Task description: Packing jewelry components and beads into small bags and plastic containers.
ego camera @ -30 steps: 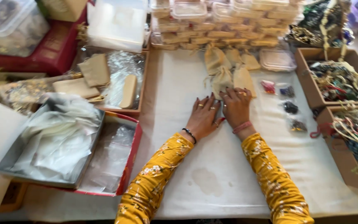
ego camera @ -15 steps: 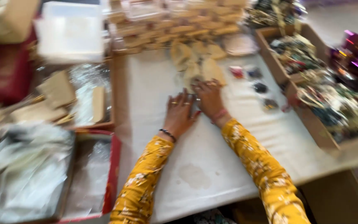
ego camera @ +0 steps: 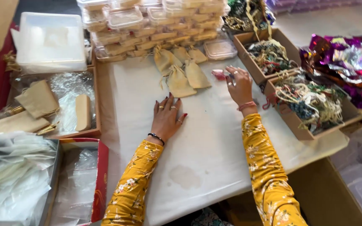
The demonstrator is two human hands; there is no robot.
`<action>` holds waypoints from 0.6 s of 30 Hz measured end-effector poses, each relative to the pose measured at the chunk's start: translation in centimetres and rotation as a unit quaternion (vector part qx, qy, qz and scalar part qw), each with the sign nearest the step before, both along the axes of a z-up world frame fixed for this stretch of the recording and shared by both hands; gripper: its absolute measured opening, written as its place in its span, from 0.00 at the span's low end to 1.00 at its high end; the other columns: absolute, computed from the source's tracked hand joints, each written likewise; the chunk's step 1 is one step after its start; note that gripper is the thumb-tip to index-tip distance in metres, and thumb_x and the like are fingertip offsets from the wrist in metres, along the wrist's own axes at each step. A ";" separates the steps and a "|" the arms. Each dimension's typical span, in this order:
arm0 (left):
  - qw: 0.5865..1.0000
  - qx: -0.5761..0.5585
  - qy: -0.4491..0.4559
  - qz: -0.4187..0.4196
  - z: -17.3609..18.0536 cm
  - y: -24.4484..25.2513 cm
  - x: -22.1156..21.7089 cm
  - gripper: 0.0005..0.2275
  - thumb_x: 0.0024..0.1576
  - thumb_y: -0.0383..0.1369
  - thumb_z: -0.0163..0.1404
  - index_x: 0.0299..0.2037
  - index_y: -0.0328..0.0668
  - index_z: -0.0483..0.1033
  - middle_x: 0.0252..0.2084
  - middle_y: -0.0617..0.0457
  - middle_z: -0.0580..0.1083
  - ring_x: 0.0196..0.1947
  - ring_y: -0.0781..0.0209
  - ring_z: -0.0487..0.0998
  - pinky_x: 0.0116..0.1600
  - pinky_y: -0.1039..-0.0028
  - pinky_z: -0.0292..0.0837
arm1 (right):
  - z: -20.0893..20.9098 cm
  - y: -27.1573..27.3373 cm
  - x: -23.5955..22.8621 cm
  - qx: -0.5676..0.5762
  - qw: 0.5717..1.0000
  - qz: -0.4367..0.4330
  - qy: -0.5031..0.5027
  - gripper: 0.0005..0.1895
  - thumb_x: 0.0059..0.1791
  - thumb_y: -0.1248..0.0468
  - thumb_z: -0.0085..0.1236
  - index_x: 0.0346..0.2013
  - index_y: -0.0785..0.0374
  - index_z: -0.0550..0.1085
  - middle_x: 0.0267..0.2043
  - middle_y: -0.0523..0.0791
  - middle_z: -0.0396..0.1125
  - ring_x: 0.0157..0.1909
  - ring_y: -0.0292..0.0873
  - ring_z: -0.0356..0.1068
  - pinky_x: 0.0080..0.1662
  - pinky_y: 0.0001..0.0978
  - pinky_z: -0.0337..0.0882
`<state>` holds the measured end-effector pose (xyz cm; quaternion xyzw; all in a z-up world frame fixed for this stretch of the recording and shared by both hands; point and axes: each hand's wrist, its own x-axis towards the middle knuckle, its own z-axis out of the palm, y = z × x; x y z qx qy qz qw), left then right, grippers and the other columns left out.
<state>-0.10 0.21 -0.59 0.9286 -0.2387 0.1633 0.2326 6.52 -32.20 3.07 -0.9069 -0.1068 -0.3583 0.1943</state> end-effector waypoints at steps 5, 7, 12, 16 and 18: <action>1.000 0.009 0.010 0.011 0.0 -0.5 0.1 0.29 0.59 0.48 0.50 0.67 0.41 0.65 0.72 0.36 0.58 0.70 0.41 0.59 0.71 0.41 0.45 | -2.5 0.5 2.1 -0.115 0.993 -0.008 0.005 0.27 0.47 0.63 0.57 0.62 0.55 0.73 0.63 0.47 0.69 0.66 0.57 0.60 0.62 0.64 0.52; 0.999 0.018 0.003 0.036 -0.2 -0.3 0.2 0.30 0.59 0.49 0.50 0.68 0.40 0.64 0.73 0.34 0.57 0.70 0.40 0.59 0.70 0.39 0.45 | -4.6 0.2 3.4 -0.156 0.988 0.015 0.005 0.27 0.48 0.62 0.56 0.63 0.53 0.73 0.62 0.46 0.69 0.66 0.57 0.60 0.62 0.68 0.49; 0.995 0.084 0.037 0.041 3.0 0.8 -0.7 0.35 0.54 0.50 0.54 0.68 0.38 0.61 0.73 0.34 0.55 0.70 0.42 0.60 0.72 0.38 0.44 | -6.2 -1.3 4.5 -0.170 0.985 -0.011 0.035 0.15 0.52 0.60 0.55 0.53 0.51 0.79 0.48 0.48 0.73 0.57 0.53 0.69 0.70 0.59 0.53; 0.994 0.080 0.055 0.057 7.3 2.2 -1.0 0.39 0.51 0.49 0.58 0.70 0.38 0.58 0.74 0.34 0.54 0.69 0.43 0.61 0.71 0.39 0.44 | -6.6 -0.5 4.7 -0.145 0.986 -0.005 0.086 0.13 0.54 0.60 0.55 0.52 0.51 0.79 0.47 0.48 0.73 0.57 0.54 0.69 0.65 0.57 0.59; 0.993 0.076 0.043 0.084 8.9 2.8 -0.6 0.39 0.52 0.52 0.58 0.70 0.39 0.58 0.73 0.35 0.54 0.68 0.43 0.62 0.71 0.39 0.45 | -7.0 -0.9 4.6 -0.165 0.982 -0.017 0.087 0.13 0.50 0.59 0.56 0.49 0.50 0.80 0.55 0.51 0.71 0.59 0.56 0.69 0.59 0.56 0.62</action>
